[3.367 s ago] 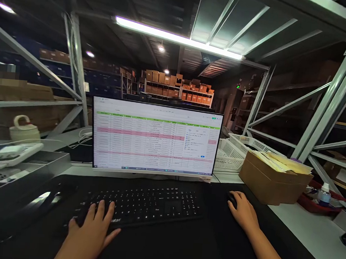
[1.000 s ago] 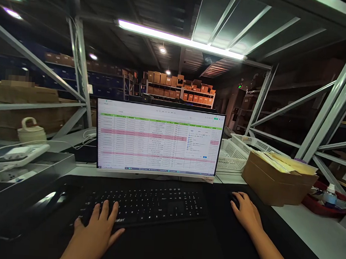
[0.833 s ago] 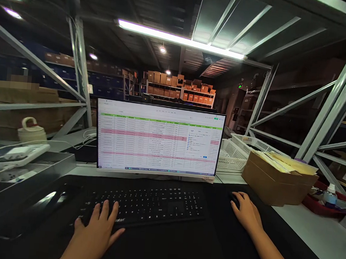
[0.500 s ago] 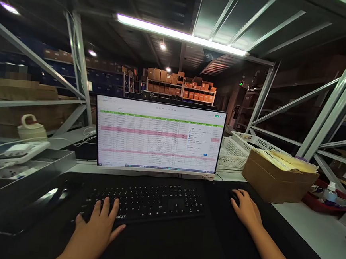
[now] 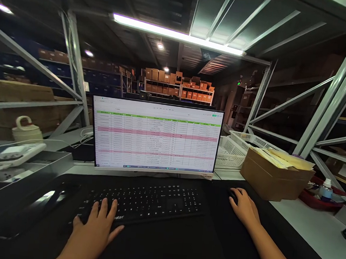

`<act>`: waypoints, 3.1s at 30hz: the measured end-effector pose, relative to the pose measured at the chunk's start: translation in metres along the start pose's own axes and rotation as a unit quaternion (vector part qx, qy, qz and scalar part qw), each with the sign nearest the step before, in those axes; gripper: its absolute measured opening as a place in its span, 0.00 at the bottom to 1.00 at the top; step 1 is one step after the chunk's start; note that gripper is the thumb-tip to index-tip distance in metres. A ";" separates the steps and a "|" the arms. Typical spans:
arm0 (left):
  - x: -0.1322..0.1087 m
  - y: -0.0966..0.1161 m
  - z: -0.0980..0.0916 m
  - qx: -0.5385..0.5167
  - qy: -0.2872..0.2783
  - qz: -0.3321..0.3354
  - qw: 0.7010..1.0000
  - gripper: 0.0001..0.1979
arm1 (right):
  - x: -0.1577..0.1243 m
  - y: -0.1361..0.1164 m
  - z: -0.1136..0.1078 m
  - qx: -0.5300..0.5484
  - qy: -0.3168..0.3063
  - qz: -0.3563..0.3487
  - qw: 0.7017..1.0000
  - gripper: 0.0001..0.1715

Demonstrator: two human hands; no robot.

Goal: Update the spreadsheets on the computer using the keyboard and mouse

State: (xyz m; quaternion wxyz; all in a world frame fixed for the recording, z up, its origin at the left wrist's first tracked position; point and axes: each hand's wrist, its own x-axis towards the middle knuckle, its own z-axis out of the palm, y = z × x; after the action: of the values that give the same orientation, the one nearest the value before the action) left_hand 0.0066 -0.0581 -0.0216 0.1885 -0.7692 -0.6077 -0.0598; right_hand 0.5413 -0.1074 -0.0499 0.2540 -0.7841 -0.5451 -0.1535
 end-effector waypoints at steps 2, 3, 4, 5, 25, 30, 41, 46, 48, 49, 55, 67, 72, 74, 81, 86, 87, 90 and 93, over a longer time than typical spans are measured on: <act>0.000 0.000 0.000 -0.003 0.002 0.000 1.000 0.27 | 0.000 0.000 0.000 0.000 -0.002 -0.003 1.000 0.24; 0.000 0.000 0.000 -0.002 0.002 0.000 1.000 0.27 | 0.000 0.000 -0.001 -0.001 -0.004 -0.002 1.000 0.24; 0.000 0.001 -0.001 0.002 0.002 0.000 1.000 0.27 | 0.000 0.000 -0.001 -0.001 -0.006 -0.001 1.000 0.24; 0.000 0.001 -0.002 0.008 0.001 0.000 1.000 0.27 | 0.000 0.000 -0.001 -0.002 -0.007 0.001 1.000 0.25; 0.000 0.000 -0.002 0.012 -0.001 0.006 1.000 0.28 | -0.004 -0.015 -0.017 -0.022 -0.009 0.026 0.999 0.24; -0.001 -0.001 0.000 0.013 0.010 0.009 1.000 0.28 | -0.004 -0.017 -0.019 -0.030 -0.019 0.028 0.999 0.24; 0.000 0.000 0.001 0.017 0.003 0.005 1.000 0.28 | -0.005 -0.018 -0.020 -0.019 -0.014 0.025 0.999 0.24; 0.000 0.001 0.000 0.040 0.005 0.001 0.999 0.28 | -0.003 -0.015 -0.018 -0.029 -0.022 0.031 0.999 0.24; 0.000 0.002 -0.002 0.046 0.001 0.001 0.999 0.28 | -0.003 -0.013 -0.015 -0.029 -0.022 0.023 0.999 0.24; 0.000 0.002 -0.003 0.049 0.000 0.001 0.999 0.28 | -0.002 -0.011 -0.014 -0.026 -0.021 0.018 0.999 0.24; 0.000 0.002 -0.007 0.062 -0.010 0.005 0.998 0.28 | 0.000 -0.004 -0.005 -0.017 -0.011 0.014 1.000 0.23; 0.000 0.001 -0.006 0.047 -0.002 0.006 0.999 0.28 | -0.004 -0.018 -0.020 -0.031 -0.036 0.032 0.998 0.25; -0.001 0.001 -0.007 0.049 -0.005 0.004 0.999 0.28 | -0.005 -0.023 -0.024 -0.039 -0.042 0.038 0.998 0.24; -0.001 0.001 -0.006 0.049 0.002 0.007 0.999 0.28 | -0.005 -0.025 -0.026 -0.044 -0.043 0.042 0.997 0.24; -0.001 0.001 -0.003 0.043 0.009 0.005 0.999 0.28 | -0.006 -0.026 -0.029 -0.051 -0.055 0.041 0.996 0.25; -0.001 0.002 -0.007 0.056 0.006 0.004 0.998 0.28 | -0.005 -0.022 -0.025 -0.046 -0.053 0.034 0.997 0.25; -0.001 0.002 -0.007 0.058 0.008 0.005 0.998 0.28 | -0.004 -0.021 -0.023 -0.045 -0.050 0.033 0.997 0.24; -0.001 0.002 -0.006 0.061 0.012 0.009 0.998 0.27 | -0.002 -0.020 -0.020 -0.044 -0.046 0.033 0.997 0.24; -0.001 0.001 -0.003 0.054 0.014 0.011 0.998 0.28 | -0.001 -0.018 -0.019 -0.041 -0.047 0.035 0.997 0.24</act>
State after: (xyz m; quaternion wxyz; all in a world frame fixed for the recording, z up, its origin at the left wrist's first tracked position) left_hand 0.0078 -0.0601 -0.0193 0.2393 -0.7638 -0.5984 -0.0357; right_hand 0.5250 -0.1138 -0.0310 0.2013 -0.8186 -0.5220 -0.1300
